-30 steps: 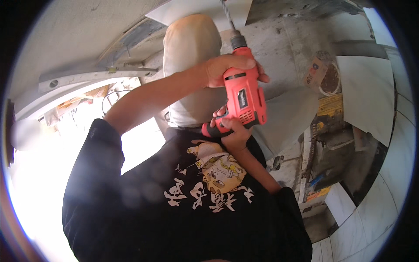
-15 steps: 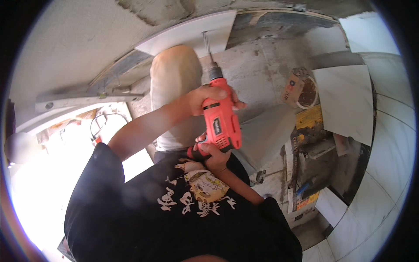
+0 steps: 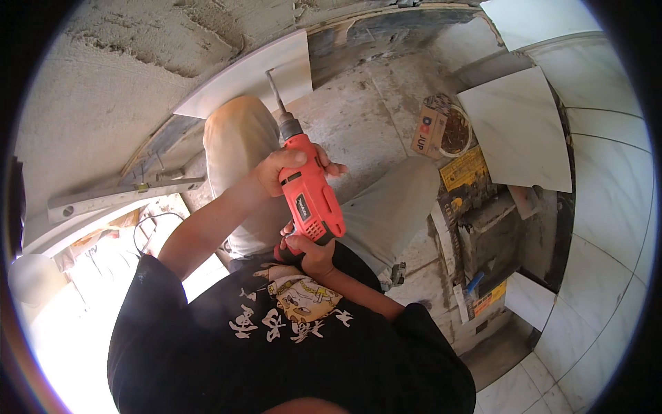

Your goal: Drilling a hole into a ceramic wall tile using a power drill.

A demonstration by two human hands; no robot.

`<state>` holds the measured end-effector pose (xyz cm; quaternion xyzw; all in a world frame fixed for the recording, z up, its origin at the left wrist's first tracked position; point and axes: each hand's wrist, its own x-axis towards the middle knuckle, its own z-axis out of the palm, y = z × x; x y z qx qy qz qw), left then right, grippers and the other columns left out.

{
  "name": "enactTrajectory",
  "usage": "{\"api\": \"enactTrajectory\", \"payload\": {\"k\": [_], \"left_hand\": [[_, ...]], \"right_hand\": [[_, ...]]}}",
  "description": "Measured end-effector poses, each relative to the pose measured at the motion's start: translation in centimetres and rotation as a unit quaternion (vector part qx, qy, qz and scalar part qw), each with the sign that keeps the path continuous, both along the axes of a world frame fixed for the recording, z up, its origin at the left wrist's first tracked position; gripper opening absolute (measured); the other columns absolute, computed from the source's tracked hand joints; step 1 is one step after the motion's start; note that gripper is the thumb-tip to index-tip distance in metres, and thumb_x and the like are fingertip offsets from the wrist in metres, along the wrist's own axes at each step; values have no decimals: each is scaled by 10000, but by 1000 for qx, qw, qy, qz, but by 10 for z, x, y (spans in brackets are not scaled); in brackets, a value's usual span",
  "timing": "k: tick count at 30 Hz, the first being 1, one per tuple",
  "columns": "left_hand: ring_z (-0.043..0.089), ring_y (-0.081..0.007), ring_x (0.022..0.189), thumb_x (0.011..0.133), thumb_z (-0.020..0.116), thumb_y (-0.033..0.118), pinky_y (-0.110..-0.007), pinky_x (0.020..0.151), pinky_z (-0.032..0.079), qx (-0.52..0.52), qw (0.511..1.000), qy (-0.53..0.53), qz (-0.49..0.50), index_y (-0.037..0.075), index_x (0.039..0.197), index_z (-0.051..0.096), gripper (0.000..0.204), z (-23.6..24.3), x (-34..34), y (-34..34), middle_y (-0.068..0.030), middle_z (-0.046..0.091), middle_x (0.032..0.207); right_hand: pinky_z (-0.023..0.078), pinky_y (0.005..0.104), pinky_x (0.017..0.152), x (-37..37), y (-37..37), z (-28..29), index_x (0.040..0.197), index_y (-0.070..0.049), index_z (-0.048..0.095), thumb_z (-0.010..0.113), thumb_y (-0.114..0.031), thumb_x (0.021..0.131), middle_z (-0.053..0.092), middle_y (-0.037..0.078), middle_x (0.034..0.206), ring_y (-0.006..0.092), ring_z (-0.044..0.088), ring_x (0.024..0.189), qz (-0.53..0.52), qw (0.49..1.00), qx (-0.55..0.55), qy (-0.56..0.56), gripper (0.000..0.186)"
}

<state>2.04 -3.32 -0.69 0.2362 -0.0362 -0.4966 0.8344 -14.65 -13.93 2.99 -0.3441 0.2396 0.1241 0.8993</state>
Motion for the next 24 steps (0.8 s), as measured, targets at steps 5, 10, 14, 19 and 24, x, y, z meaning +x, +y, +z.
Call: {"api": "enactTrajectory", "payload": {"k": [5, 10, 14, 19, 24], "left_hand": [[573, -323, 1257, 870, 694, 272, -430, 1106, 416, -3, 999, 34, 0, -19, 1078, 650, 360, 3, 0, -1, -182, 694, 1089], [603, -298, 1206, 893, 704, 304, -401, 1047, 473, 42, 999, 31, 17, -16, 1096, 652, 382, 7, -1, -2, -209, 676, 1164], [622, -285, 1168, 898, 702, 308, -393, 1011, 501, 70, 997, 24, 24, -15, 1098, 652, 383, 11, -2, -5, -211, 674, 1165], [552, -321, 1281, 922, 686, 336, -445, 1039, 487, 108, 994, 26, 17, -14, 1107, 625, 401, 10, 0, -3, -148, 643, 1154], [546, -321, 1287, 939, 668, 345, -466, 1047, 479, 120, 992, 21, 18, -16, 1113, 618, 404, 5, -1, -4, -144, 635, 1163]], "right_hand": [[554, 347, 635, 2, 0, -1, 1056, 37, 572, 586, 37, 720, 619, 124, 906, 230, 623, 786, -10, 1000, 14, -6, 336], [544, 362, 610, 7, -3, 1, 984, 46, 578, 574, 26, 698, 616, 143, 855, 254, 613, 726, -16, 999, 39, 5, 287], [540, 370, 601, 5, -6, -9, 965, 50, 574, 569, 8, 693, 615, 156, 850, 267, 614, 710, -11, 999, 50, -11, 276], [545, 381, 595, 7, -6, -12, 962, 53, 571, 565, -19, 689, 616, 162, 851, 277, 611, 685, -18, 997, 71, -10, 282], [550, 385, 597, 6, -8, -18, 983, 47, 572, 562, -15, 687, 620, 161, 856, 281, 618, 701, -22, 995, 95, -11, 303]]}}
